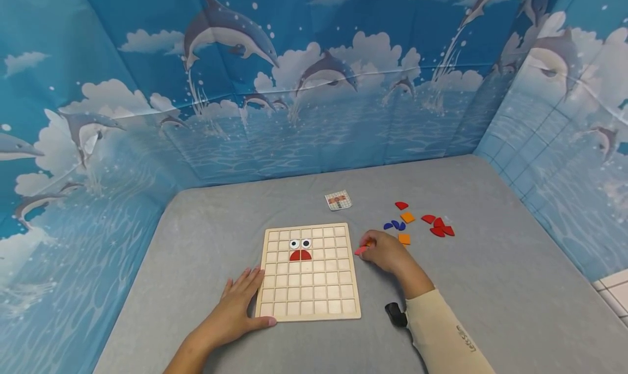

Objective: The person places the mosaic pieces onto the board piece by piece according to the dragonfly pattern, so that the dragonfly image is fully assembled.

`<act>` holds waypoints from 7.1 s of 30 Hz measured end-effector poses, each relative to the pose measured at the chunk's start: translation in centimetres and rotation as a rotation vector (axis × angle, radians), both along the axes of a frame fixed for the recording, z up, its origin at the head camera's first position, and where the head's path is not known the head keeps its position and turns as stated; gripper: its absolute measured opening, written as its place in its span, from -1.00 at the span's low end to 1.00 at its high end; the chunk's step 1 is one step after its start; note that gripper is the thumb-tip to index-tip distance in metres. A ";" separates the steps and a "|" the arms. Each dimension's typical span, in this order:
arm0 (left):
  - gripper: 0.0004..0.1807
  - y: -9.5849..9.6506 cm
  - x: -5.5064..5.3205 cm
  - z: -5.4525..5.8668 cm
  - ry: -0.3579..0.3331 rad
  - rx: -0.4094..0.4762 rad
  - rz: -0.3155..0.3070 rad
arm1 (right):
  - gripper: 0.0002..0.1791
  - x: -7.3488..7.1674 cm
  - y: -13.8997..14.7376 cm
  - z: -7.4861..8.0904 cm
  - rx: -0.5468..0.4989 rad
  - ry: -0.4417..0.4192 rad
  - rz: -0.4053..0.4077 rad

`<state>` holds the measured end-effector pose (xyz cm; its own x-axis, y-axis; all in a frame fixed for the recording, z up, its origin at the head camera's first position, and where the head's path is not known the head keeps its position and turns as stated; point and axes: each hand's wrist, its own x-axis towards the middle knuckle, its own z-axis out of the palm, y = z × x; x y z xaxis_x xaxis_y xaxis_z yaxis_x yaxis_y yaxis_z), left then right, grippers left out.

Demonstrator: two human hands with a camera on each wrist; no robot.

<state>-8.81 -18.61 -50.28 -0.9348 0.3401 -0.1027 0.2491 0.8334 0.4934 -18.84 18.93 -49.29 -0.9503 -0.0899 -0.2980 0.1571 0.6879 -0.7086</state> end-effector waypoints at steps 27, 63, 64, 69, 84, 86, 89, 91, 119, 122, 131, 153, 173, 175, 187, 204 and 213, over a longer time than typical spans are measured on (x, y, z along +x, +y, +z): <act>0.24 -0.2 0.1 0.0 -0.013 0.019 -0.011 | -0.73 1.1 -2.0 1.7 -0.249 0.053 -0.039; 0.24 -0.3 -0.4 0.3 -0.007 -0.001 0.002 | -0.92 -0.1 -10.2 2.0 -0.321 -0.097 0.180; 0.24 -0.3 -0.4 0.3 -0.006 -0.003 0.002 | -0.93 -0.1 -10.2 2.0 -0.317 -0.105 0.177; 0.24 -0.3 -0.3 0.3 -0.001 0.000 -0.003 | -0.91 0.0 -10.4 1.8 -0.274 -0.104 0.160; 0.23 -0.3 -0.3 0.1 -0.026 -0.010 0.003 | -0.88 0.2 -10.6 1.3 -0.201 -0.046 0.188; 0.23 -0.3 -0.3 0.1 -0.027 -0.013 0.002 | -0.88 0.2 -10.6 1.3 -0.196 -0.043 0.184; 0.23 -0.3 -0.4 0.1 -0.024 -0.011 0.001 | -0.88 0.2 -10.6 1.3 -0.193 -0.044 0.183; 0.23 -0.3 -0.4 0.2 -0.023 -0.009 0.000 | -0.88 0.2 -10.7 1.4 -0.192 -0.045 0.182; 0.24 -0.4 -0.4 0.0 -0.005 -0.007 -0.001 | -0.92 0.1 -9.8 1.8 -0.210 -0.031 0.174; 0.24 -0.3 -0.4 0.0 -0.006 -0.004 -0.002 | -0.86 0.1 -8.7 2.4 -0.227 0.033 0.139; 0.25 -0.2 -0.2 0.2 -0.014 -0.011 0.003 | -0.66 0.3 -4.7 4.9 -0.330 0.147 0.016; 0.25 -0.2 -0.2 0.3 -0.001 -0.004 -0.001 | -0.46 0.4 8.2 4.2 -0.051 0.209 -0.346; 0.24 -0.2 -0.2 0.2 -0.005 0.011 0.001 | -0.37 -0.8 15.5 1.9 0.078 -0.083 -0.365; 0.24 -0.2 -0.2 0.2 -0.008 0.010 0.001 | -0.37 -0.9 15.8 1.6 0.069 -0.094 -0.375; 0.24 -0.3 -0.2 0.1 -0.001 0.014 -0.006 | -0.50 -1.0 16.5 0.6 0.096 -0.078 -0.421; 0.24 -0.2 -0.2 0.3 -0.002 0.010 -0.002 | -0.61 -0.4 16.4 0.3 0.109 -0.029 -0.409; 0.23 -0.2 0.0 0.2 0.000 0.009 -0.005 | -0.44 0.1 16.7 1.1 -0.025 -0.036 -0.400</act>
